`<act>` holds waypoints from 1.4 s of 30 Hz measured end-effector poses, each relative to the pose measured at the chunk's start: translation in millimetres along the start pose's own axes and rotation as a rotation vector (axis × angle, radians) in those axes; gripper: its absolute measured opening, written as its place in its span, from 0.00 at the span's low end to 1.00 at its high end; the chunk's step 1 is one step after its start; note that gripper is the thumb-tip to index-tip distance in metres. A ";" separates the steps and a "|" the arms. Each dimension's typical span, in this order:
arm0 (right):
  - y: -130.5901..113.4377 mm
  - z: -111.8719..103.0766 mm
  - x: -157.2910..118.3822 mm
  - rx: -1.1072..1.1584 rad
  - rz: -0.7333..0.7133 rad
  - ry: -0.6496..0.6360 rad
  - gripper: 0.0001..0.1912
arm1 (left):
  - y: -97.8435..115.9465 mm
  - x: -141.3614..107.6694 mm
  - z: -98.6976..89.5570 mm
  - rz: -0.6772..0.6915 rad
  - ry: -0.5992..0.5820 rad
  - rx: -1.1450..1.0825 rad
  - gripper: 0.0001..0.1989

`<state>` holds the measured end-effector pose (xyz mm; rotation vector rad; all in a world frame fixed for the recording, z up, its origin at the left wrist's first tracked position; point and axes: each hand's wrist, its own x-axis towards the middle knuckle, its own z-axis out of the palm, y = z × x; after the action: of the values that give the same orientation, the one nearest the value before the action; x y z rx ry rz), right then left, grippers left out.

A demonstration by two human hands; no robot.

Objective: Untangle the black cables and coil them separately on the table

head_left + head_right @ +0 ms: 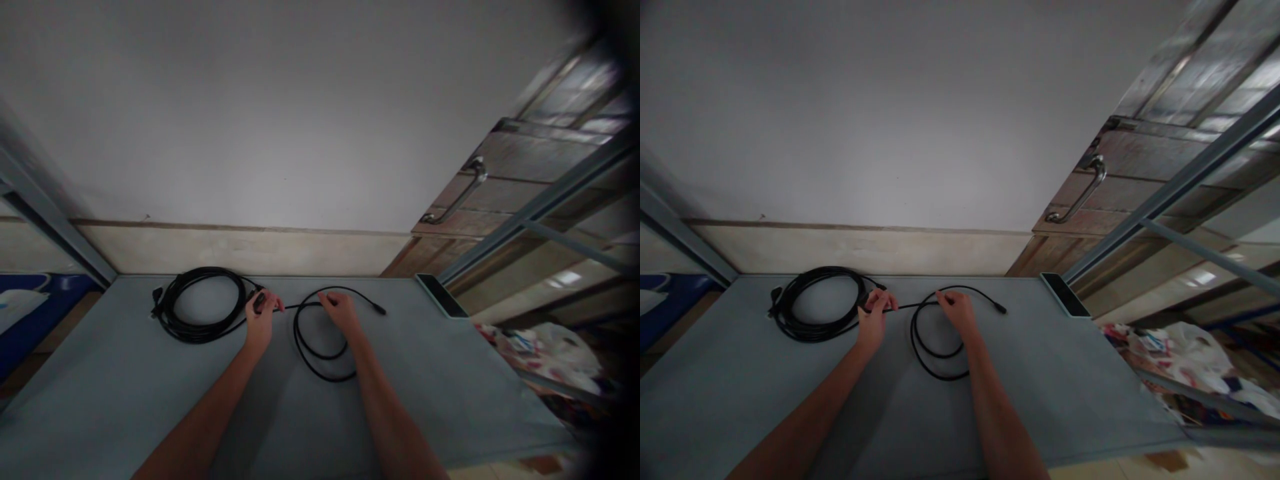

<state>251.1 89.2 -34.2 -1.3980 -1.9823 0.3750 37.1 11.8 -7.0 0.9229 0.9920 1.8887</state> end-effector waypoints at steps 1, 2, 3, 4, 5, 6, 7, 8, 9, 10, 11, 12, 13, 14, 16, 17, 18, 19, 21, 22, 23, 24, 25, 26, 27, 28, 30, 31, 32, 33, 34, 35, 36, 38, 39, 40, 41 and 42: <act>-0.3 -0.3 -0.3 0.002 0.001 0.004 0.29 | 0.3 -2.3 0.8 0.004 -0.041 0.035 0.15; -0.5 -0.5 -0.6 0.005 -0.002 0.006 0.30 | 0.7 -4.0 1.2 0.008 -0.081 0.068 0.16; -0.5 -0.4 -0.8 0.011 -0.010 0.007 0.30 | 1.1 -5.0 1.1 0.013 -0.113 0.095 0.16; -0.4 -0.2 -1.0 0.016 -0.022 0.009 0.29 | 1.7 -5.4 0.7 0.018 -0.138 0.116 0.16; -0.3 0.3 -1.2 0.020 -0.038 0.011 0.29 | 2.2 -5.3 0.0 0.027 -0.156 0.133 0.16; -0.4 1.0 -1.4 0.021 -0.055 0.013 0.29 | 2.6 -4.7 -0.8 0.038 -0.172 0.153 0.16; -0.9 1.8 -1.6 0.020 -0.072 0.015 0.29 | 2.8 -3.9 -1.6 0.053 -0.184 0.176 0.16; -1.9 2.8 -2.0 0.016 -0.085 0.016 0.29 | 2.8 -3.2 -2.2 0.067 -0.194 0.206 0.16; -3.5 3.7 -2.5 0.010 -0.094 0.014 0.29 | 2.5 -2.7 -2.5 0.083 -0.196 0.244 0.17; -5.7 4.7 -3.2 0.004 -0.098 0.008 0.28 | 1.9 -2.6 -2.5 0.099 -0.194 0.295 0.18; -8.4 5.6 -4.0 0.001 -0.099 -0.001 0.28 | 1.0 -3.1 -2.1 0.117 -0.196 0.359 0.19; -11.4 6.4 -4.8 0.003 -0.097 -0.013 0.28 | 0.0 -4.1 -1.4 0.137 -0.208 0.433 0.19; -14.5 7.0 -5.6 0.009 -0.095 -0.030 0.27 | -1.1 -5.4 -0.5 0.160 -0.230 0.508 0.19; -17.4 7.5 -6.2 0.020 -0.094 -0.051 0.26 | -2.0 -7.0 0.4 0.182 -0.256 0.574 0.19; -21.7 8.1 -7.0 0.045 -0.085 -0.086 0.24 | -2.9 -9.9 1.9 0.219 -0.301 0.647 0.17; -22.9 8.1 -7.0 0.054 -0.076 -0.092 0.23 | -2.4 -10.8 2.1 0.233 -0.306 0.657 0.15; -23.4 8.1 -6.8 0.059 -0.065 -0.090 0.24 | -1.3 -11.1 2.1 0.248 -0.300 0.655 0.13; -23.3 8.1 -6.5 0.061 -0.053 -0.079 0.24 | 0.3 -10.7 1.7 0.263 -0.287 0.644 0.11; -22.4 7.9 -5.6 0.062 -0.036 -0.046 0.25 | 4.7 -8.0 0.3 0.297 -0.263 0.608 0.07; -21.8 7.7 -5.2 0.063 -0.034 -0.029 0.26 | 6.9 -5.9 -0.6 0.312 -0.247 0.585 0.06; -21.4 7.6 -4.9 0.065 -0.033 -0.014 0.26 | 8.7 -3.6 -1.5 0.321 -0.231 0.557 0.05; -21.0 7.3 -4.7 0.071 -0.032 -0.002 0.27 | 9.6 -1.2 -2.4 0.322 -0.210 0.522 0.05; -20.8 7.0 -4.7 0.081 -0.030 0.006 0.27 | 9.6 1.2 -3.3 0.316 -0.181 0.478 0.04; -20.8 6.7 -4.7 0.097 -0.028 0.010 0.27 | 8.4 3.5 -4.1 0.302 -0.142 0.426 0.04; -20.7 6.3 -4.8 0.119 -0.025 0.011 0.27 | 6.0 5.5 -4.8 0.282 -0.097 0.367 0.04; -20.7 6.1 -5.0 0.144 -0.019 0.012 0.27 | 2.5 7.3 -5.6 0.259 -0.052 0.308 0.05; -20.9 6.2 -5.4 0.194 0.001 0.003 0.26 | -6.6 9.8 -6.8 0.196 -0.004 0.231 0.07; -21.2 6.7 -5.6 0.208 0.007 -0.006 0.26 | -11.5 10.4 -7.2 0.157 -0.023 0.230 0.09; -21.6 7.3 -5.7 0.209 0.007 -0.016 0.26 | -15.9 10.4 -7.3 0.120 -0.064 0.251 0.10; -22.2 8.1 -5.7 0.196 -0.003 -0.027 0.26 | -19.6 10.0 -7.0 0.089 -0.113 0.284 0.12; -22.9 8.8 -5.7 0.175 -0.020 -0.036 0.25 | -21.9 9.1 -6.2 0.066 -0.157 0.317 0.15; -23.6 9.5 -5.8 0.151 -0.040 -0.041 0.25 | -22.7 7.7 -5.0 0.054 -0.188 0.343 0.16; -24.4 10.1 -5.9 0.130 -0.057 -0.042 0.25 | -21.8 5.9 -3.5 0.054 -0.206 0.356 0.17; -26.1 11.0 -6.5 0.104 -0.073 -0.039 0.25 | -15.5 1.3 0.0 0.063 -0.247 0.354 0.18; -26.9 11.4 -7.1 0.095 -0.078 -0.041 0.25 | -10.8 -1.2 1.7 0.060 -0.282 0.344 0.19; -27.7 11.8 -7.9 0.087 -0.084 -0.046 0.24 | -6.0 -3.7 3.1 0.047 -0.323 0.320 0.21; -28.5 12.4 -8.7 0.078 -0.095 -0.060 0.24 | -1.5 -5.9 4.1 0.025 -0.363 0.286 0.24; -29.3 13.0 -9.6 0.066 -0.107 -0.079 0.23 | 1.9 -7.7 4.8 -0.001 -0.396 0.251 0.27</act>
<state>223.2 71.1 -30.1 -1.2480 -2.0791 0.4491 43.9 5.8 -5.0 1.3792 0.9926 1.5171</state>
